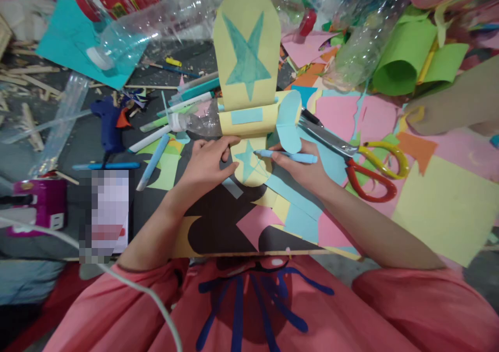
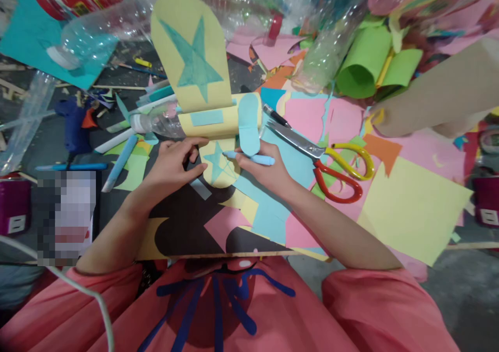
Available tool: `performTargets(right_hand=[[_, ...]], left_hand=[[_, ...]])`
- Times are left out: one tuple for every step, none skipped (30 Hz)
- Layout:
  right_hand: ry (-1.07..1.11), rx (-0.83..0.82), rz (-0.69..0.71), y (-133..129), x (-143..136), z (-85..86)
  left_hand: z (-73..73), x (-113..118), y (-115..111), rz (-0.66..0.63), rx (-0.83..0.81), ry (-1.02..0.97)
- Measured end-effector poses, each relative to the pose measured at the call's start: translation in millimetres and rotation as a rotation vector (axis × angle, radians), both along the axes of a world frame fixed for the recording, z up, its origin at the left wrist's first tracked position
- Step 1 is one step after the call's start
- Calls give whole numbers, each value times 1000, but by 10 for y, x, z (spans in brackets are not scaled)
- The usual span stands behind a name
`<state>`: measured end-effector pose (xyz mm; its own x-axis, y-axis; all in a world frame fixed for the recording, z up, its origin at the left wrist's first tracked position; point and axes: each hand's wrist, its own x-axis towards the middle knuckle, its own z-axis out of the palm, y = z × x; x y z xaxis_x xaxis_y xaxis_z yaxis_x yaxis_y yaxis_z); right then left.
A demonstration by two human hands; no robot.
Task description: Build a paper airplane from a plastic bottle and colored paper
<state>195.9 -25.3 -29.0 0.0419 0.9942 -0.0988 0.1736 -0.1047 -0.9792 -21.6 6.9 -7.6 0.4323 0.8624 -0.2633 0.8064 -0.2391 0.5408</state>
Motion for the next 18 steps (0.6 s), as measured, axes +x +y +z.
performTargets(right_hand=[[-7, 7, -2, -1, 4, -11], [-13, 11, -1, -3, 6, -19], [-19, 13, -1, -6, 7, -25], [-24, 14, -2, -8, 6, -29], [-26, 14, -3, -10, 4, -31], [-27, 13, -2, -11, 0, -30], [-27, 11, -1, -12, -5, -28], [-27, 6, 2, -13, -10, -23], [-27, 1, 8, -15, -14, -16], [-24, -5, 16, -16, -18, -8], [-20, -10, 27, -18, -21, 2], [-14, -17, 43, -19, -22, 11], [-6, -25, 61, -20, -21, 21], [3, -33, 81, -21, -19, 30], [12, -41, 100, -21, -16, 37], [18, -50, 120, -20, -12, 43], [20, -58, 138, -20, -8, 47], [22, -66, 155, -19, -4, 49]], left_hand=[[3, 3, 0, 0, -3, 0], [5, 6, -1, 1, -4, 0], [7, 9, -1, 0, -5, 0], [8, 11, -1, 0, -6, 1], [8, 12, -1, 0, -6, 1], [8, 12, -2, 0, -5, 1], [6, 11, -2, 1, -1, 0], [4, 10, -2, 3, 1, -1], [2, 9, -1, 3, 2, -2], [0, 6, -1, 3, 3, -4], [-3, 4, 0, 3, 3, -6], [-6, 1, 1, 3, 3, -8], [-8, -1, 3, 3, 3, -10], [-11, -3, 4, 3, 4, -11], [-13, -5, 4, 3, 6, -11], [-15, -6, 4, 4, 7, -10], [-17, -6, 3, 4, 8, -9], [-19, -6, 2, 4, 10, -9]])
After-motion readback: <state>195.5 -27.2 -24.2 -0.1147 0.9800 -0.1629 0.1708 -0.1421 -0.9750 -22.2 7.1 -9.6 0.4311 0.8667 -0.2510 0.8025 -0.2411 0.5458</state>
